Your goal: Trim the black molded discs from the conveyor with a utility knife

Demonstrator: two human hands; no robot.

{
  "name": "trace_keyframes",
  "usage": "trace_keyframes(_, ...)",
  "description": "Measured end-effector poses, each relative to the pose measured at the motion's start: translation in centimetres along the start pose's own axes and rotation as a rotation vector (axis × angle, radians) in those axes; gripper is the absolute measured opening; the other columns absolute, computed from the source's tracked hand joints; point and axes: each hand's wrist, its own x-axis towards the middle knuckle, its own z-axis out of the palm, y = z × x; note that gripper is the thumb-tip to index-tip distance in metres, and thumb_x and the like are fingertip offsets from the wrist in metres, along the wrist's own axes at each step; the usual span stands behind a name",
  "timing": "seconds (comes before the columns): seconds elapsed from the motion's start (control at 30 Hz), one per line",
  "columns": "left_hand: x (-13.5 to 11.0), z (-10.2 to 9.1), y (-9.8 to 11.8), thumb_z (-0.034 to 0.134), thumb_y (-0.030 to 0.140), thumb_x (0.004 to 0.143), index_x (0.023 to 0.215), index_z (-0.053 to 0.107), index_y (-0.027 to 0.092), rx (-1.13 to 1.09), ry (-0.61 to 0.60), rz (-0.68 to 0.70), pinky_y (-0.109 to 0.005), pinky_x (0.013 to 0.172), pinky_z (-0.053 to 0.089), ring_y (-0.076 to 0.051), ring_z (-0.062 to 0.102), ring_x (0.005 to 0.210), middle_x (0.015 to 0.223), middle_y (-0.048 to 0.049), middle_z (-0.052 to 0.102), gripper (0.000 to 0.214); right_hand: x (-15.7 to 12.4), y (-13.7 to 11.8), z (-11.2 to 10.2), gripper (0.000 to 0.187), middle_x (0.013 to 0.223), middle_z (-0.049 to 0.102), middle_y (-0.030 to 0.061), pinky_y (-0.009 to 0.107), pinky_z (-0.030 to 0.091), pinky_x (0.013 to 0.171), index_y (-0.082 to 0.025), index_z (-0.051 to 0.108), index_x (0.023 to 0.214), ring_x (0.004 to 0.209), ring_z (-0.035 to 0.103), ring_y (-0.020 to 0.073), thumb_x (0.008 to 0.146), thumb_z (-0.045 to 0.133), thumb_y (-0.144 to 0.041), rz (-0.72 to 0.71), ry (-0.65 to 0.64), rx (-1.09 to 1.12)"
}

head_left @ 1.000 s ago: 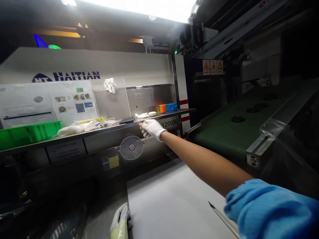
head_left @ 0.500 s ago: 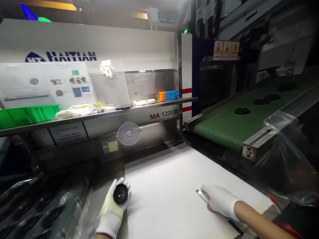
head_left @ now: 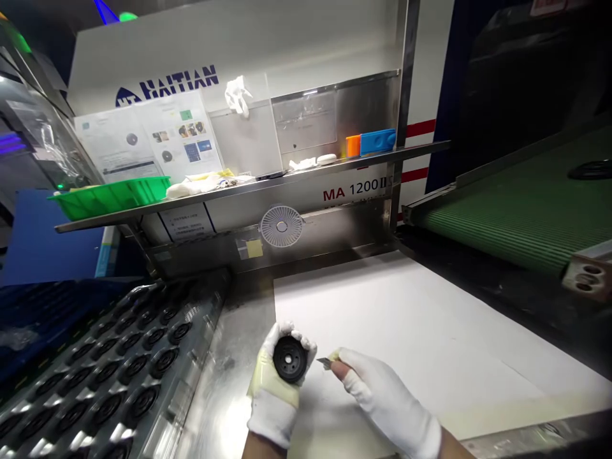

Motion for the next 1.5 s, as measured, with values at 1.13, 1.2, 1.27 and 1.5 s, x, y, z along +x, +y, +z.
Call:
trace_keyframes(1.13, 0.5, -1.2, -2.9, 0.058, 0.014, 0.071, 0.068, 0.058, 0.015, -0.111, -0.032, 0.09, -0.031, 0.072, 0.049, -0.012, 0.052, 0.064, 0.065, -0.0012, 0.052, 0.004, -0.7, -0.6, 4.0, 0.033, 0.071, 0.062, -0.0014, 0.026, 0.028, 0.053, -0.023, 0.054, 0.079, 0.06, 0.055, 0.0157, 0.094, 0.028, -0.038, 0.048, 0.097, -0.458)
trace_keyframes(1.2, 0.5, -1.2, -3.0, 0.057, 0.013, 0.072, 0.067, 0.058, 0.015, -0.126, -0.03, 0.105, -0.031, 0.074, 0.049, -0.011, 0.052, 0.064, 0.066, -0.0009, 0.052, 0.005, -0.8, -0.7, 4.4, 0.034, 0.072, 0.063, -0.0015, 0.026, 0.029, 0.054, -0.024, 0.054, 0.08, 0.061, 0.056, 0.016, 0.095, 0.028, -0.039, 0.038, 0.092, -0.431)
trace_keyframes(1.27, 0.4, -1.2, -2.9, 0.057, 0.015, 0.072, 0.07, 0.059, 0.015, -0.1, -0.057, 0.141, -0.032, 0.077, 0.049, -0.012, 0.054, 0.067, 0.07, -0.002, 0.055, 0.003, -0.8, -0.8, 4.4, 0.034, 0.073, 0.063, -0.0007, 0.026, 0.03, 0.054, -0.023, 0.055, 0.08, 0.062, 0.056, 0.0162, 0.094, 0.028, -0.039, 0.045, 0.086, -0.407)
trace_keyframes(1.5, 0.0, -2.4, -2.3, 0.054, 0.018, 0.07, 0.1, 0.06, 0.013, 0.058, -0.099, 0.081, -0.035, 0.071, 0.049, -0.02, 0.059, 0.074, 0.078, -0.009, 0.061, 0.031, -0.5, -0.4, 3.2, 0.029, 0.082, 0.064, 0.0013, 0.025, 0.035, 0.059, -0.023, 0.055, 0.089, 0.072, 0.059, 0.0175, 0.094, 0.029, -0.035, 0.047, 0.077, -0.291)
